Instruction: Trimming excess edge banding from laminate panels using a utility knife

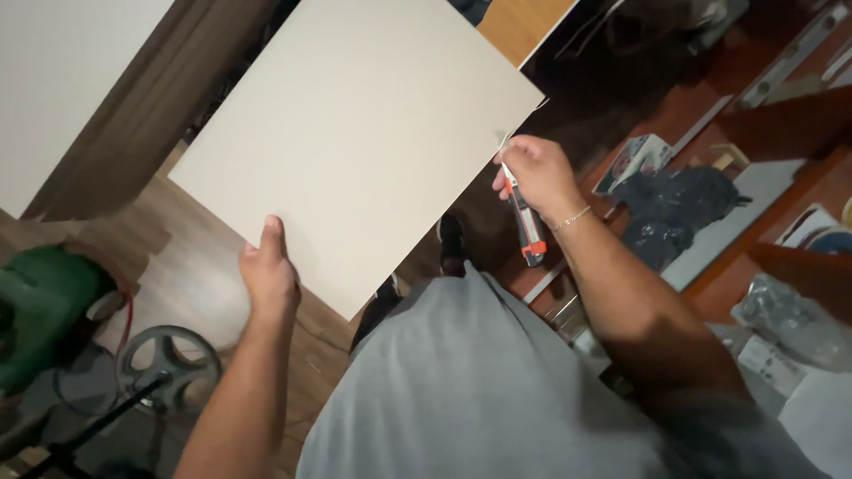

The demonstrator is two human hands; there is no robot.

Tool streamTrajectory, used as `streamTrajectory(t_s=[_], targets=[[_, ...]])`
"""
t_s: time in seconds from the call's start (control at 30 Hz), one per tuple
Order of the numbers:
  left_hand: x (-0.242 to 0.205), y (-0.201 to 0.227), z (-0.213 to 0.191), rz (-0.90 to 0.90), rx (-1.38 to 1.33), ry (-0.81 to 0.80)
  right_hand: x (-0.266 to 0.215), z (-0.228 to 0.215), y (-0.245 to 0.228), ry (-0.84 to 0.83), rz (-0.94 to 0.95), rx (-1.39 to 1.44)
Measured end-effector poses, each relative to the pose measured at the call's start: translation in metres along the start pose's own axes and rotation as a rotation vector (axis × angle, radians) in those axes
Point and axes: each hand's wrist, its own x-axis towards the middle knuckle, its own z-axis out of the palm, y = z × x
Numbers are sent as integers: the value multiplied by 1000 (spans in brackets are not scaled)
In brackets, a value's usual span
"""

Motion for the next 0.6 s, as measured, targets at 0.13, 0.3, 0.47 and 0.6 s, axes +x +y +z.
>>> streamTrajectory(t_s=[0.13, 0.3, 0.47, 0.6], targets=[[-5, -2, -4, -21, 3, 20, -14, 12, 2, 16, -12, -15], [16, -35, -19, -21, -8, -8, -25, 29, 13, 39, -4, 19], [-16, 26, 9, 3, 78, -28, -42, 44, 12, 53, 2, 27], [-29, 41, 6, 7, 255, -11, -55, 55, 13, 41, 1, 34]])
